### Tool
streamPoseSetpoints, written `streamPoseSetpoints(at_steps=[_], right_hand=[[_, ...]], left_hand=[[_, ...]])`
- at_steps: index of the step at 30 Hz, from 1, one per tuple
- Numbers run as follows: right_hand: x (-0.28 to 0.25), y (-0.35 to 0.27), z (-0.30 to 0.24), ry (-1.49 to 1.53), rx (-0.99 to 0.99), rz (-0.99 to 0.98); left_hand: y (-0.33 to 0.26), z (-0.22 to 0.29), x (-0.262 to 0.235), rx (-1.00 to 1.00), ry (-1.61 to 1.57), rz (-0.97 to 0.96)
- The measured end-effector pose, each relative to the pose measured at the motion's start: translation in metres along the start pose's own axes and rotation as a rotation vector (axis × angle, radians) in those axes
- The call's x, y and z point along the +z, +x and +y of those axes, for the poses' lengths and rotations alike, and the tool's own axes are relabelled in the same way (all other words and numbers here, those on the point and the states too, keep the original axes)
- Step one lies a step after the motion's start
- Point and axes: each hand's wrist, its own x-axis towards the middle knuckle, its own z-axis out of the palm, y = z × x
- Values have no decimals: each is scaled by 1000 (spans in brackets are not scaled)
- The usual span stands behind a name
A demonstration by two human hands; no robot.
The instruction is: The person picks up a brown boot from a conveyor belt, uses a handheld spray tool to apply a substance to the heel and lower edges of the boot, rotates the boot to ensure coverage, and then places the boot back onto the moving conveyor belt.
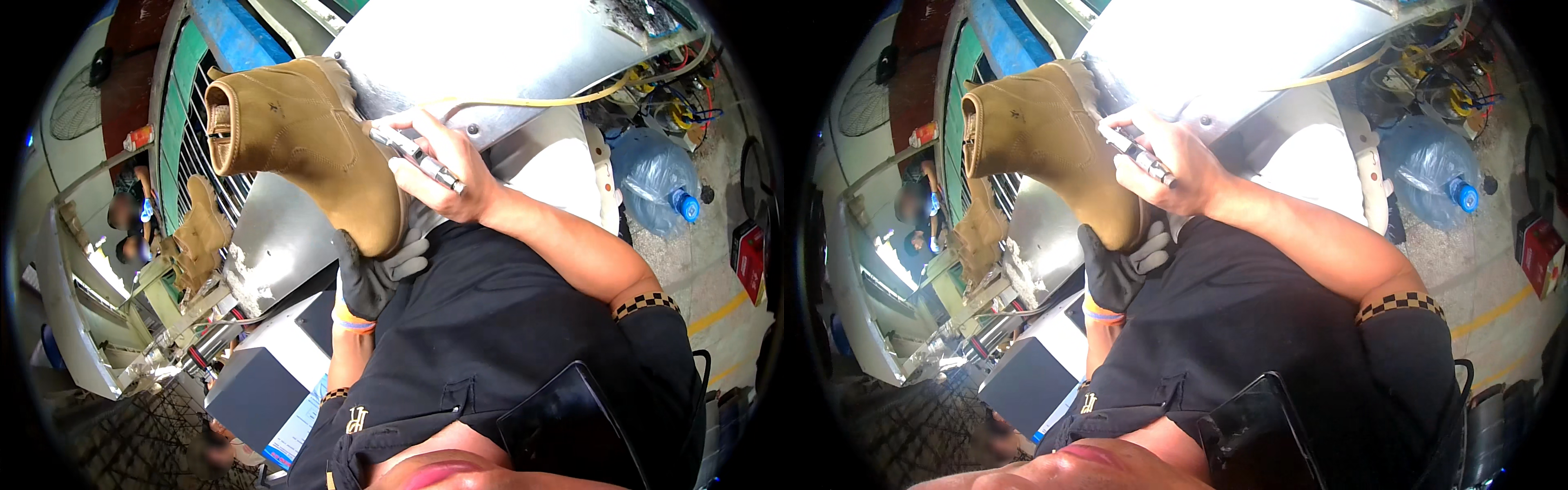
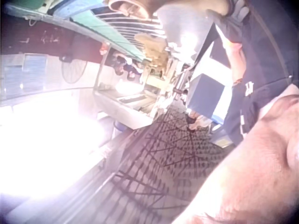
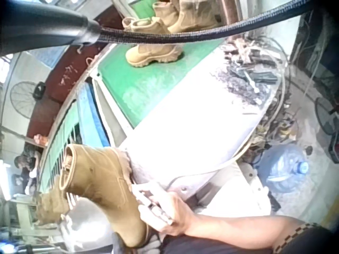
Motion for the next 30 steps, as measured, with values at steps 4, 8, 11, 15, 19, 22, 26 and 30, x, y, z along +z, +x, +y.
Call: streamPoseSetpoints(at_steps=[4,8,11,15,19,22,26,30], right_hand=[[-12,-5,-4,-102,-66,-21],[-30,-14,-14,-107,-2,-80],[-35,-22,-34,-122,92,-84],[-41,-34,-51,-152,209,-108],[-46,-41,-72,-131,373,-65],[-50,-37,-94,-130,469,-24],[-55,-39,-108,-201,483,71],[-48,-41,-110,-124,396,163]], left_hand=[[7,-6,12,-18,-55,-47],[12,-8,22,-31,-26,-66],[15,-6,33,-50,-30,-126],[21,-8,41,-98,-36,-249],[34,-11,53,-177,-54,-384],[51,-22,63,-194,-111,-499],[71,-20,92,-140,-53,-635],[87,-11,116,-53,-22,-784]])
